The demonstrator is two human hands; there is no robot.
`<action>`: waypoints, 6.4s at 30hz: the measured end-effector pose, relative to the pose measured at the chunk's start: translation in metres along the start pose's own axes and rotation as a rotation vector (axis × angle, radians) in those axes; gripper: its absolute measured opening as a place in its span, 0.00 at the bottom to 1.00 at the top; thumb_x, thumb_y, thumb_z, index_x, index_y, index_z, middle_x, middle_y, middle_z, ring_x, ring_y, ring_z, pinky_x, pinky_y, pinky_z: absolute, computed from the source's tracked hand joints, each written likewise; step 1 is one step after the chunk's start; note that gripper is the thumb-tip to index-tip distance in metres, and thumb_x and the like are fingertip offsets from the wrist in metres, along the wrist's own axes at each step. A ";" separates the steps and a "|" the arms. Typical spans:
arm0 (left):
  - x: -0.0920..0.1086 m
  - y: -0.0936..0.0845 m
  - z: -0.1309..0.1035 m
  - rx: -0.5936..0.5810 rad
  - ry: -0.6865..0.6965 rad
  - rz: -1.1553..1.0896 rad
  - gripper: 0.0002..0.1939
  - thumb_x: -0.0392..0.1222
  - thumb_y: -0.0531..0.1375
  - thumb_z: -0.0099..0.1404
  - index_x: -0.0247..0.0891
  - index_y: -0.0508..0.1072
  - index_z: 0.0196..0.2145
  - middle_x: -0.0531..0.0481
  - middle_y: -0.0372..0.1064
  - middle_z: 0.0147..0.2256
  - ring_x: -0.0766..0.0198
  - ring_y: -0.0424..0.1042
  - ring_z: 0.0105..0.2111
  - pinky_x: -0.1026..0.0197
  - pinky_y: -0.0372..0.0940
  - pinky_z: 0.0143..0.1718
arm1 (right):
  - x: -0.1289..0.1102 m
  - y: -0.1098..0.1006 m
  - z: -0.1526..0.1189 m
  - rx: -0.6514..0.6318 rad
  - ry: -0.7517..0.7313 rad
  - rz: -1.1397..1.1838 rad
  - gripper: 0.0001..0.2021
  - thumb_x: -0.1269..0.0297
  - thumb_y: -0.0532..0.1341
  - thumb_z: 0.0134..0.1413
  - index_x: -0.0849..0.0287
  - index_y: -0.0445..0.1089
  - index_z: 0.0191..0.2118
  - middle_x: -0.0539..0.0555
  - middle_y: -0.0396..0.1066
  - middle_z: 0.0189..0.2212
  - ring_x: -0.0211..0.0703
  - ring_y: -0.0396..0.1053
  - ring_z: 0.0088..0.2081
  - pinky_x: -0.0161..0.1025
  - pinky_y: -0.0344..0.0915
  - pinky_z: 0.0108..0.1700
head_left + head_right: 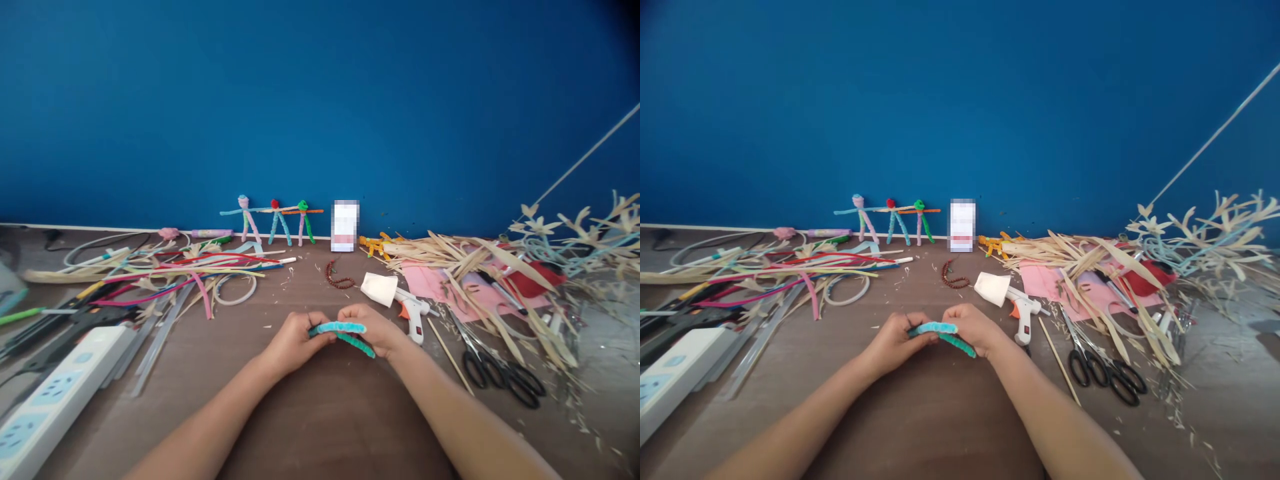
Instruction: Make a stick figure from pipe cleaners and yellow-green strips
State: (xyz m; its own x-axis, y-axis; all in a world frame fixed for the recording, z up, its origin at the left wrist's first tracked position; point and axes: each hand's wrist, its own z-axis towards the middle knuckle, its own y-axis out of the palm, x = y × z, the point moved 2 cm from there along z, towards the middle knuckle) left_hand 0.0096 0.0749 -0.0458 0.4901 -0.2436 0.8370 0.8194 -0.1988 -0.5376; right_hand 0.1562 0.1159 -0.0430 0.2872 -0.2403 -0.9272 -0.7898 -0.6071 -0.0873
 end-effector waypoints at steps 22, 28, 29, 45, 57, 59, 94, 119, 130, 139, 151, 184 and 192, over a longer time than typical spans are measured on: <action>-0.014 0.000 0.008 0.073 -0.269 -0.536 0.10 0.43 0.59 0.51 0.33 0.70 0.28 0.50 0.69 0.21 0.69 0.67 0.20 0.69 0.59 0.19 | -0.019 0.008 -0.019 0.323 -0.740 -0.794 0.05 0.72 0.56 0.45 0.58 0.67 0.31 0.50 0.69 0.28 0.38 0.62 0.32 0.37 0.55 0.38; -0.011 0.000 0.008 0.052 -0.297 -0.527 0.09 0.42 0.59 0.50 0.32 0.70 0.26 0.51 0.69 0.20 0.70 0.66 0.19 0.70 0.58 0.18 | -0.015 0.010 -0.015 0.369 -0.727 -0.914 0.02 0.71 0.56 0.46 0.60 0.65 0.29 0.51 0.67 0.25 0.39 0.61 0.31 0.37 0.54 0.36; -0.011 0.000 0.008 0.051 -0.305 -0.527 0.09 0.42 0.59 0.50 0.32 0.70 0.26 0.51 0.69 0.19 0.70 0.66 0.19 0.70 0.58 0.18 | -0.014 0.010 -0.014 0.376 -0.723 -0.921 0.01 0.71 0.57 0.46 0.60 0.65 0.28 0.51 0.67 0.25 0.39 0.61 0.31 0.37 0.54 0.36; -0.009 -0.001 0.007 0.079 -0.306 -0.527 0.10 0.43 0.60 0.49 0.32 0.70 0.25 0.52 0.67 0.18 0.71 0.64 0.18 0.71 0.55 0.16 | -0.008 0.014 -0.012 0.458 -0.674 -0.827 0.01 0.70 0.57 0.43 0.59 0.63 0.25 0.49 0.65 0.23 0.38 0.61 0.28 0.36 0.53 0.35; -0.010 0.002 0.006 0.074 -0.414 -0.686 0.09 0.42 0.60 0.47 0.32 0.67 0.22 0.53 0.66 0.16 0.72 0.63 0.15 0.71 0.49 0.13 | -0.014 0.018 -0.021 0.452 -0.804 -1.027 0.03 0.71 0.53 0.47 0.61 0.62 0.25 0.51 0.65 0.22 0.38 0.58 0.29 0.39 0.47 0.37; -0.011 0.003 0.005 0.069 -0.455 -0.731 0.08 0.41 0.60 0.47 0.33 0.66 0.22 0.53 0.66 0.16 0.72 0.63 0.15 0.71 0.48 0.13 | -0.015 0.019 -0.023 0.457 -0.827 -1.097 0.05 0.71 0.52 0.48 0.61 0.61 0.25 0.52 0.64 0.22 0.39 0.57 0.29 0.40 0.47 0.37; -0.010 0.002 0.006 0.023 -0.613 -0.908 0.07 0.38 0.59 0.43 0.34 0.63 0.18 0.55 0.62 0.12 0.74 0.60 0.12 0.73 0.44 0.10 | -0.016 0.021 -0.024 0.448 -0.972 -1.257 0.09 0.71 0.48 0.54 0.62 0.63 0.27 0.52 0.64 0.24 0.39 0.56 0.32 0.43 0.45 0.44; -0.001 -0.008 0.005 0.075 -0.263 -0.348 0.03 0.35 0.56 0.48 0.33 0.68 0.21 0.54 0.66 0.17 0.69 0.63 0.19 0.68 0.56 0.23 | -0.012 0.017 -0.020 0.415 -0.868 -1.095 0.05 0.72 0.53 0.50 0.60 0.65 0.33 0.52 0.68 0.27 0.40 0.60 0.34 0.44 0.44 0.46; 0.005 -0.013 0.003 0.076 -0.223 -0.145 0.04 0.36 0.55 0.47 0.33 0.69 0.22 0.55 0.65 0.19 0.68 0.62 0.22 0.67 0.56 0.26 | -0.016 0.019 -0.024 0.394 -0.877 -1.029 0.10 0.73 0.53 0.49 0.57 0.67 0.37 0.52 0.70 0.33 0.41 0.62 0.37 0.45 0.42 0.47; 0.007 -0.014 -0.001 0.052 -0.100 0.199 0.07 0.39 0.54 0.51 0.35 0.67 0.20 0.58 0.57 0.16 0.71 0.54 0.19 0.68 0.48 0.21 | -0.011 0.017 -0.017 0.367 -0.775 -1.085 0.04 0.72 0.53 0.47 0.60 0.63 0.30 0.51 0.68 0.25 0.39 0.62 0.30 0.44 0.45 0.46; 0.009 -0.015 0.000 0.022 -0.087 0.249 0.06 0.39 0.55 0.52 0.37 0.69 0.22 0.55 0.62 0.18 0.68 0.58 0.20 0.67 0.48 0.22 | -0.007 0.013 -0.015 0.274 -0.733 -1.001 0.03 0.73 0.53 0.46 0.59 0.61 0.29 0.49 0.68 0.24 0.37 0.63 0.28 0.41 0.46 0.44; 0.006 -0.019 0.003 -0.043 -0.036 0.147 0.07 0.41 0.56 0.52 0.35 0.70 0.22 0.55 0.63 0.19 0.69 0.59 0.22 0.68 0.52 0.24 | -0.004 0.009 -0.011 0.155 -0.611 -0.866 0.04 0.68 0.53 0.50 0.59 0.63 0.28 0.49 0.67 0.24 0.36 0.63 0.29 0.33 0.54 0.30; -0.007 -0.017 0.007 -0.016 -0.433 -0.505 0.12 0.39 0.60 0.48 0.34 0.66 0.32 0.49 0.69 0.25 0.67 0.68 0.24 0.70 0.58 0.20 | 0.001 0.007 -0.002 0.094 -0.408 -0.464 0.10 0.71 0.54 0.47 0.61 0.64 0.39 0.52 0.70 0.31 0.36 0.66 0.31 0.33 0.60 0.32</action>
State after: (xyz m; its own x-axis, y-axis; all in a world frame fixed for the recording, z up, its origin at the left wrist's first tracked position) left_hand -0.0059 0.0870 -0.0420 0.1249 0.2865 0.9499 0.9767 -0.2037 -0.0670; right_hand 0.1527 0.1098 -0.0441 0.3967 0.3522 -0.8477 -0.6821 -0.5049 -0.5290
